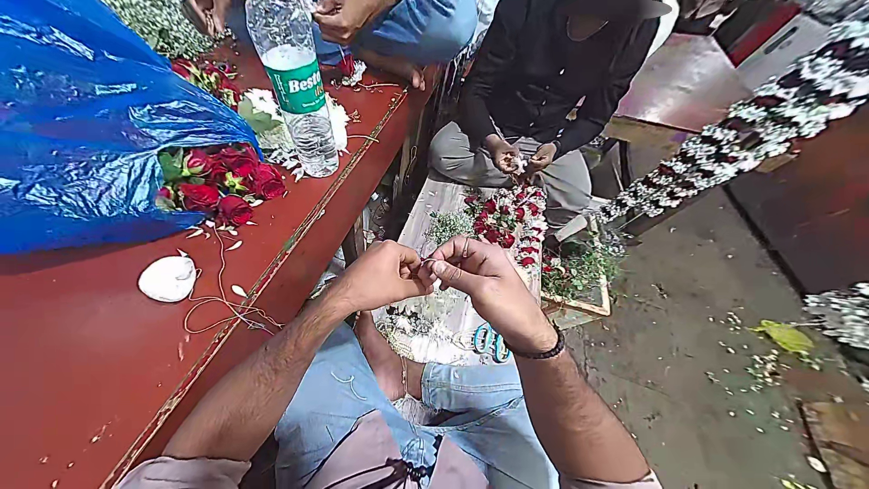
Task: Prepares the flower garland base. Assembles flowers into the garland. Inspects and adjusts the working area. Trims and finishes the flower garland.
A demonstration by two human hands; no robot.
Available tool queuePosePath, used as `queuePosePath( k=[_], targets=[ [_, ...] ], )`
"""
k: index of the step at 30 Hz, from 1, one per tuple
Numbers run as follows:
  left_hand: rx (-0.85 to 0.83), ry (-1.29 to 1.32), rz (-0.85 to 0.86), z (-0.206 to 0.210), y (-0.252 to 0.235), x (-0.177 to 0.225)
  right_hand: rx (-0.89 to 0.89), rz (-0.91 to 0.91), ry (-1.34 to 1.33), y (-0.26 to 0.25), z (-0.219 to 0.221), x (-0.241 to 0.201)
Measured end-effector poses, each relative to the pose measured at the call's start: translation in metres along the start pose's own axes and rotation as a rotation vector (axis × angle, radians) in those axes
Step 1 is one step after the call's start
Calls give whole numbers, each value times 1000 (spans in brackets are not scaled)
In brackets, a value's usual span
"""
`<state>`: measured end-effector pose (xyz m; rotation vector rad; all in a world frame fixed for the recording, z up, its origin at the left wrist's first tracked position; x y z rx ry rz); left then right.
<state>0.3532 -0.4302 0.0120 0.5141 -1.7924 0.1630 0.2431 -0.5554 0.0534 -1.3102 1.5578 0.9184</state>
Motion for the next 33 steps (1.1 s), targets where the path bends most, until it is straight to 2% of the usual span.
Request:
queuePosePath(
  k=[5, 10, 15, 18, 22, 25, 28, 33],
  targets=[
    [6, -20, 76, 5, 4, 9, -81, -22, 71, -2, 11, -9],
    [7, -24, 204, 6, 6, 12, -73, -207, 367, -2, 10, -23],
    [46, 2, 140, 7, 5, 9, -86, -95, 62, -7, 11, -8],
    [43, 49, 164, 7, 5, 4, -14, -90, -62, -4, 9, -1],
    [-4, 81, 201, 10, 9, -3, 178, -43, -163, -1, 1, 40],
    [-5, 77, 186, 9, 11, -13, 187, 38, -235, 0, 13, 91],
    [16, 104, 184, 8, 17, -21, 94, 105, -252, 10, 36, 132],
    [2, 194, 147, 4, 19, -17, -127, 89, -378, 9, 67, 165]
  ],
)
Point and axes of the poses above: each hand's wrist, its own y-axis away from the middle knuckle, its own z-axis out of the palm, x = y × z, the point moved 5 cm from there along -y, towards the middle knuckle, and after that the axes turned 15 degrees about y, right-handed, at the moved point
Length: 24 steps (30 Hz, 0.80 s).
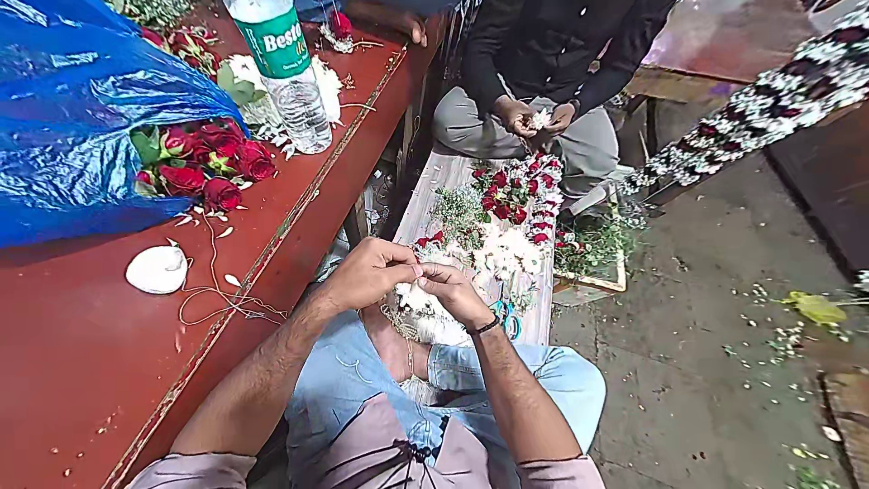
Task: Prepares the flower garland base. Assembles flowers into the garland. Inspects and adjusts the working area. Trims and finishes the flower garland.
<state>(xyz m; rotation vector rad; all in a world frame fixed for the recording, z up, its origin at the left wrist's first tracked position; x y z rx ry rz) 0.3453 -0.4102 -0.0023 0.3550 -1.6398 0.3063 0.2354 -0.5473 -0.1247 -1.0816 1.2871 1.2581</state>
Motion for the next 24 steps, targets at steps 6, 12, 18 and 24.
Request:
queuePosePath(
  k=[6, 12, 18, 24],
  targets=[
    [8, 174, 5, -6, 11, 15, -195, -144, -175, -6, 2, -12],
    [-8, 240, 56, -7, 24, 37, -120, -133, -47, 9, -8, -49],
    [113, 224, -38, -7, 35, 25, 79, -206, -368, 16, -18, -111],
    [47, 87, -190, -1, 33, 5, 236, -150, -279, 11, 0, -108]
  ],
)
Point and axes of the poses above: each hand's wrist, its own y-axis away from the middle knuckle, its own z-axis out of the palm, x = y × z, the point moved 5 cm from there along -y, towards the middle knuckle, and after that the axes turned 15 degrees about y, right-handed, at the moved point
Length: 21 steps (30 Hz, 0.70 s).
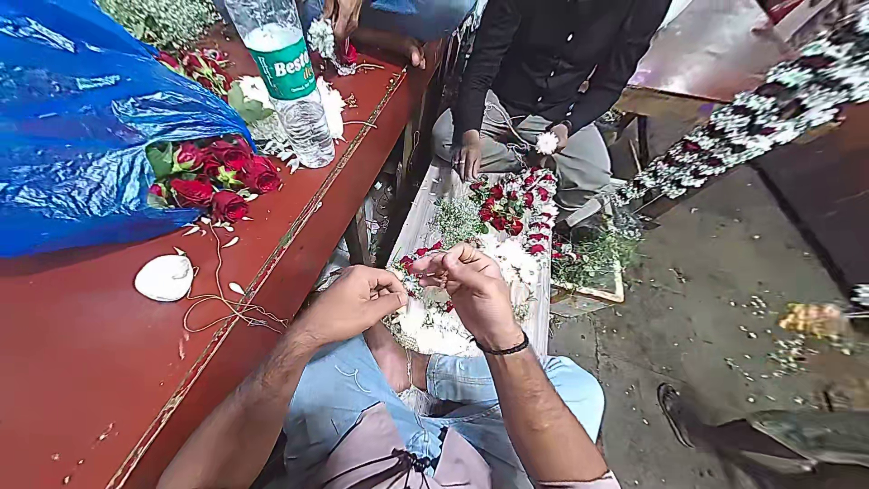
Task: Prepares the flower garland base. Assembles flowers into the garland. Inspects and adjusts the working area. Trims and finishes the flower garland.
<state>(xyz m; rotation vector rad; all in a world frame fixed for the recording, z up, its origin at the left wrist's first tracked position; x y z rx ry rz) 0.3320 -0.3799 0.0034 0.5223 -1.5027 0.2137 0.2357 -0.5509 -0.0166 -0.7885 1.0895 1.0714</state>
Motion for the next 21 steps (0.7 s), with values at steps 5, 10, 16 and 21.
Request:
queuePosePath(
  k=[5, 10, 16, 21],
  targets=[
    [80, -267, -78, 1, -8, 2, 28, 24, 190, 5, 20, 13],
    [159, -291, -77, -2, -5, 5, -9, 74, 282, 7, 28, 18],
    [151, -184, -12, -9, 0, 3, -37, 108, 316, 9, 30, 25],
    [186, -72, 55, -12, -6, -3, -96, 175, 446, 13, 26, 24]
  ],
)
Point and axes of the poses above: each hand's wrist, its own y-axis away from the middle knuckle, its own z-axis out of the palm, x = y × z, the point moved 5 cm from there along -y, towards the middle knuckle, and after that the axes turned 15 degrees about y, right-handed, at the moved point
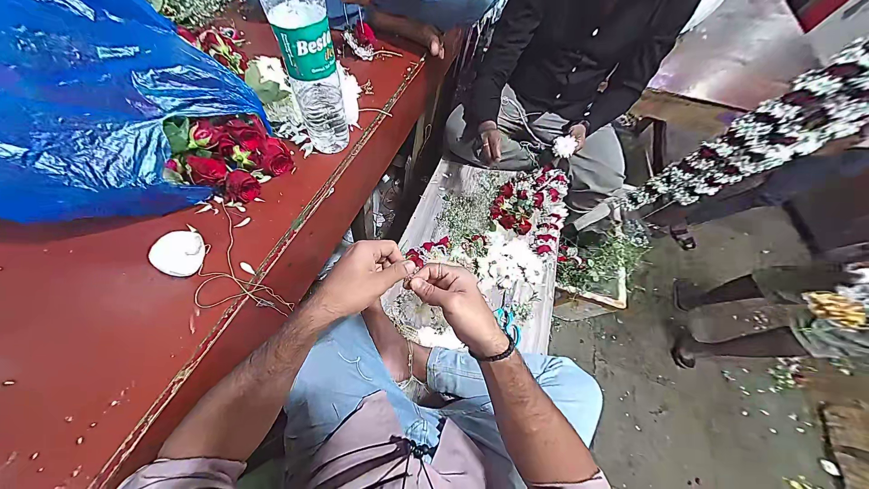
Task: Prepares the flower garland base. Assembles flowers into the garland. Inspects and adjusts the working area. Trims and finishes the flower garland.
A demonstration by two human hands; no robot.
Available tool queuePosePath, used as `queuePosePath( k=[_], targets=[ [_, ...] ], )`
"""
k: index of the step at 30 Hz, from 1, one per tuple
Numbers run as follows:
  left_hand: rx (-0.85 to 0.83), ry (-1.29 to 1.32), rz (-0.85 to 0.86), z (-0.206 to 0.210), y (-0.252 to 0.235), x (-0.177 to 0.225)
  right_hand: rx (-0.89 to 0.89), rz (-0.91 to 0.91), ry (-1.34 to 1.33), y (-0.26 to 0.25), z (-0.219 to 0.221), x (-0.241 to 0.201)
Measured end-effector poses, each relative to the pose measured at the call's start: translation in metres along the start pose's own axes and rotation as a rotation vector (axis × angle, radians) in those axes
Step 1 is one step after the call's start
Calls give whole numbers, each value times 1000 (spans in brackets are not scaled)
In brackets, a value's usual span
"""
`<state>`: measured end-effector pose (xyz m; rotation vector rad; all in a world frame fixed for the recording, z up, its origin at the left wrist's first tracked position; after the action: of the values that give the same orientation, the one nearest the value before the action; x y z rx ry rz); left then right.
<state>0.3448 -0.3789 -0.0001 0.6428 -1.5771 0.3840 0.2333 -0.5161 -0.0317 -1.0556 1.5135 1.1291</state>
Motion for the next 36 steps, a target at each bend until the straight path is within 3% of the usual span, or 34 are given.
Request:
queuePosePath(
  k=[2, 7, 10, 14, 24, 36],
  targets=[
    [-10, 81, -32, 7, -2, -7, -28, 5, 16, 2, -3, -1],
    [-153, 502, -336, 36, 1, -21, 1, -10, 44, 2, -15, 1],
    [-252, 677, -394, 39, 4, -28, -12, -19, 94, 3, -22, 2],
    [-308, 645, -350, 30, 4, -19, -94, -68, 129, 5, -29, 6],
    [-187, 718, -87, 23, 1, 27, -189, -112, -67, 15, -22, 17],
    [-202, 665, -88, 26, 6, 42, -115, -155, 12, 7, -9, 22]
  ],
)
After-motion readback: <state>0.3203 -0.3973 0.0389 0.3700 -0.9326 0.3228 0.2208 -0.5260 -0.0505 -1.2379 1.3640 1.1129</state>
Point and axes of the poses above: each hand's wrist, its own y-axis away from the middle knuckle, its own z-axis out of the palm, x = y × z, the point moved 5 cm from there along -y, towards the middle knuckle, and after that the axes turned 15 degrees about y, right-handed, at the moved point
